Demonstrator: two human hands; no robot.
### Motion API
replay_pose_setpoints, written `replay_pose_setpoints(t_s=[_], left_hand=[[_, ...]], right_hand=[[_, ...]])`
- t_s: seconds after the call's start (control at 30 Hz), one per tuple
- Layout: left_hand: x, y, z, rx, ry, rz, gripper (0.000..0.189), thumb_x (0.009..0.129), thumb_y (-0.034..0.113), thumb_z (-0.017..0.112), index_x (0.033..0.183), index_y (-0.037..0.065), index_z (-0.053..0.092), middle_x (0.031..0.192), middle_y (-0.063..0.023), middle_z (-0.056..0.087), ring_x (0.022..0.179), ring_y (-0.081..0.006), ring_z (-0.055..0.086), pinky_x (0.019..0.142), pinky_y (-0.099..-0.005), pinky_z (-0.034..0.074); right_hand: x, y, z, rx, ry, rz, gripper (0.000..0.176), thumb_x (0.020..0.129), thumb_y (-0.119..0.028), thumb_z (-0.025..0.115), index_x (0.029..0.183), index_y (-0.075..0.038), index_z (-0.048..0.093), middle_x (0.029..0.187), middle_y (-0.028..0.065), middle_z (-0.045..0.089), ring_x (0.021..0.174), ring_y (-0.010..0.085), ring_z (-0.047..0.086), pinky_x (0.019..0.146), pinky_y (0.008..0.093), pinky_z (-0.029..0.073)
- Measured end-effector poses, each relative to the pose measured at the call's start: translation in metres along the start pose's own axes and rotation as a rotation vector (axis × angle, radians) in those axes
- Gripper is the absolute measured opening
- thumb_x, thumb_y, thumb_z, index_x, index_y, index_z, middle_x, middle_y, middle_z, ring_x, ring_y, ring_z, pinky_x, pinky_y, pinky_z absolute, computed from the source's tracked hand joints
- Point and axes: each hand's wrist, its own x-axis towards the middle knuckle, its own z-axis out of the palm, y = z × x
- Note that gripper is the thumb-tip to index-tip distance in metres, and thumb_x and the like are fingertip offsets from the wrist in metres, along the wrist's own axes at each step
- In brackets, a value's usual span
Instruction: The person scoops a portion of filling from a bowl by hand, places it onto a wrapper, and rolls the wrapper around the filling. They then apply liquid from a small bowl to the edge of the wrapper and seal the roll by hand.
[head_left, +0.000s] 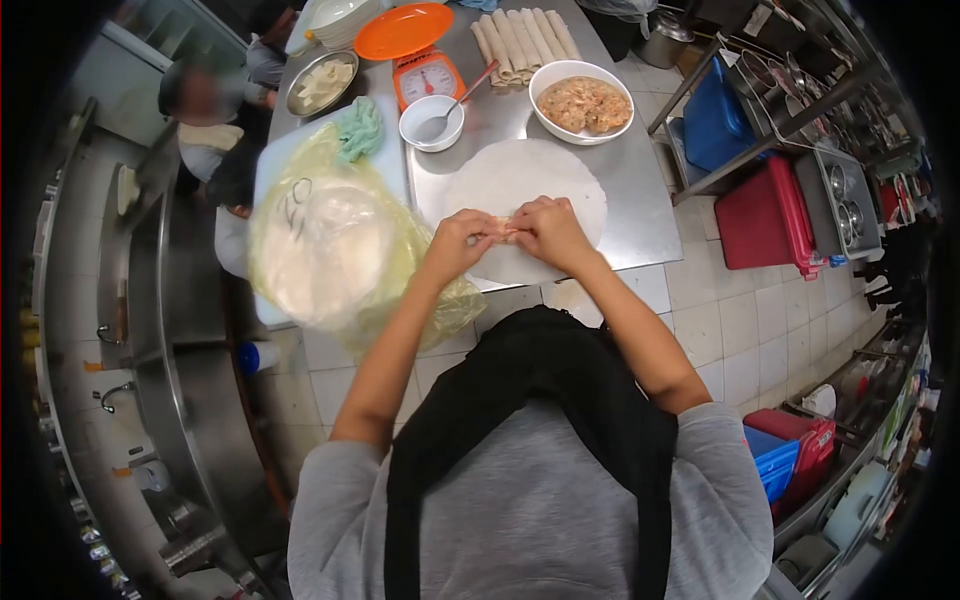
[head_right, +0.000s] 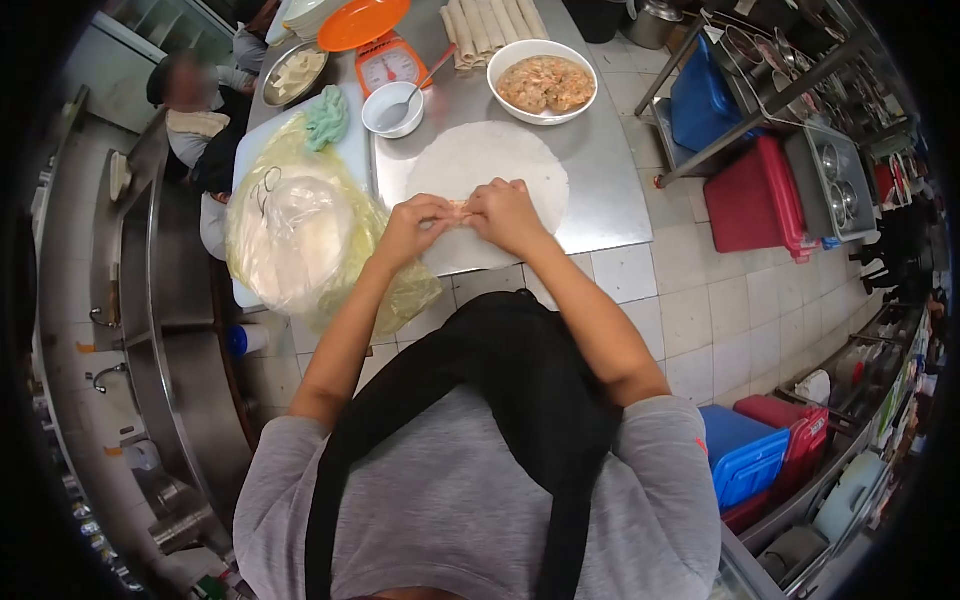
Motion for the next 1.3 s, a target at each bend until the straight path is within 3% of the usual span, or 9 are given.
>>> replay_pose_setpoints(t_s=[0.17,0.23,0.37,0.47,0.63,0.83,0.97,1.17,1.3], left_hand=[[0.008,0.01,0.007,0.112,0.155,0.137,0.05,0.072,0.004,0.074,0.119,0.007,0.059,0.105,-0.0112,0.065,0.09,-0.0242,0.062,0.08,-0.0331,0.05],[0.012,0.004,0.016,-0.009,-0.034,-0.121,0.061,0.07,0.005,0.075,0.127,0.008,0.053,0.109,-0.0123,0.063,0.093,-0.0255,0.062,0.084,-0.0345,0.05],[0.008,0.006,0.007,-0.052,-0.017,-0.075,0.064,0.065,0.005,0.077,0.124,0.008,0.053,0.108,-0.0129,0.062,0.089,-0.0283,0.062,0.081,-0.0382,0.049],[-0.004,0.001,-0.008,0.034,0.217,0.11,0.056,0.066,0.004,0.076,0.119,0.007,0.057,0.094,-0.0121,0.066,0.085,-0.0275,0.062,0.076,-0.0364,0.049],[-0.006,-0.002,-0.003,-0.003,0.081,-0.219,0.019,0.074,0.003,0.072,0.092,-0.001,0.067,0.086,-0.0118,0.067,0.076,-0.0195,0.063,0.07,-0.0295,0.05],[-0.016,-0.001,0.001,-0.09,0.36,-0.197,0.008,0.078,0.001,0.067,0.086,-0.001,0.068,0.082,-0.0093,0.067,0.073,-0.0206,0.063,0.066,-0.0292,0.049],[-0.012,-0.002,0.003,-0.028,0.235,-0.127,0.006,0.077,0.002,0.067,0.083,-0.002,0.068,0.086,-0.0105,0.067,0.074,-0.0229,0.063,0.067,-0.0297,0.049],[-0.004,0.01,-0.003,0.118,0.276,0.122,0.042,0.074,0.004,0.07,0.114,0.005,0.06,0.094,-0.0123,0.065,0.085,-0.0294,0.062,0.076,-0.0358,0.05],[0.002,0.004,0.001,-0.045,-0.031,-0.126,0.059,0.071,0.01,0.075,0.126,0.008,0.053,0.106,-0.012,0.064,0.099,-0.0282,0.059,0.088,-0.0358,0.046]], right_hand=[[-0.004,0.001,-0.007,-0.04,0.012,-0.01,0.034,0.067,-0.019,0.075,0.099,-0.011,0.068,0.095,0.0023,0.06,0.098,0.0228,0.055,0.083,0.0399,0.039],[-0.004,0.008,0.002,-0.087,-0.017,-0.016,0.037,0.066,-0.02,0.075,0.101,-0.011,0.067,0.095,0.0024,0.06,0.098,0.0231,0.054,0.084,0.0402,0.039],[-0.008,-0.001,-0.01,0.026,0.006,0.054,0.031,0.068,-0.021,0.074,0.096,-0.011,0.068,0.095,0.0025,0.06,0.093,0.0221,0.054,0.085,0.041,0.037],[-0.006,-0.006,-0.006,0.069,0.197,-0.056,0.024,0.069,-0.02,0.073,0.09,-0.011,0.069,0.089,0.0019,0.061,0.092,0.0219,0.054,0.086,0.0416,0.035],[0.005,-0.012,0.011,-0.092,0.089,-0.052,0.011,0.072,-0.017,0.07,0.082,-0.011,0.071,0.082,0.0016,0.063,0.093,0.021,0.056,0.087,0.0417,0.034],[0.009,-0.012,-0.007,0.054,0.071,0.038,0.005,0.074,-0.013,0.067,0.076,-0.012,0.071,0.082,0.0019,0.065,0.087,0.0195,0.057,0.088,0.0416,0.033],[0.012,-0.013,0.012,-0.138,-0.01,-0.019,0.008,0.075,-0.016,0.068,0.08,-0.011,0.071,0.085,0.0034,0.066,0.093,0.0205,0.057,0.092,0.0437,0.031],[0.002,-0.008,0.002,-0.1,0.121,-0.027,0.016,0.072,-0.018,0.071,0.086,-0.012,0.07,0.085,0.0006,0.062,0.098,0.0195,0.054,0.093,0.0456,0.03],[0.001,-0.007,0.01,-0.172,0.038,-0.042,0.022,0.07,-0.02,0.073,0.09,-0.012,0.07,0.087,0.0009,0.062,0.098,0.0196,0.053,0.094,0.0469,0.03]])
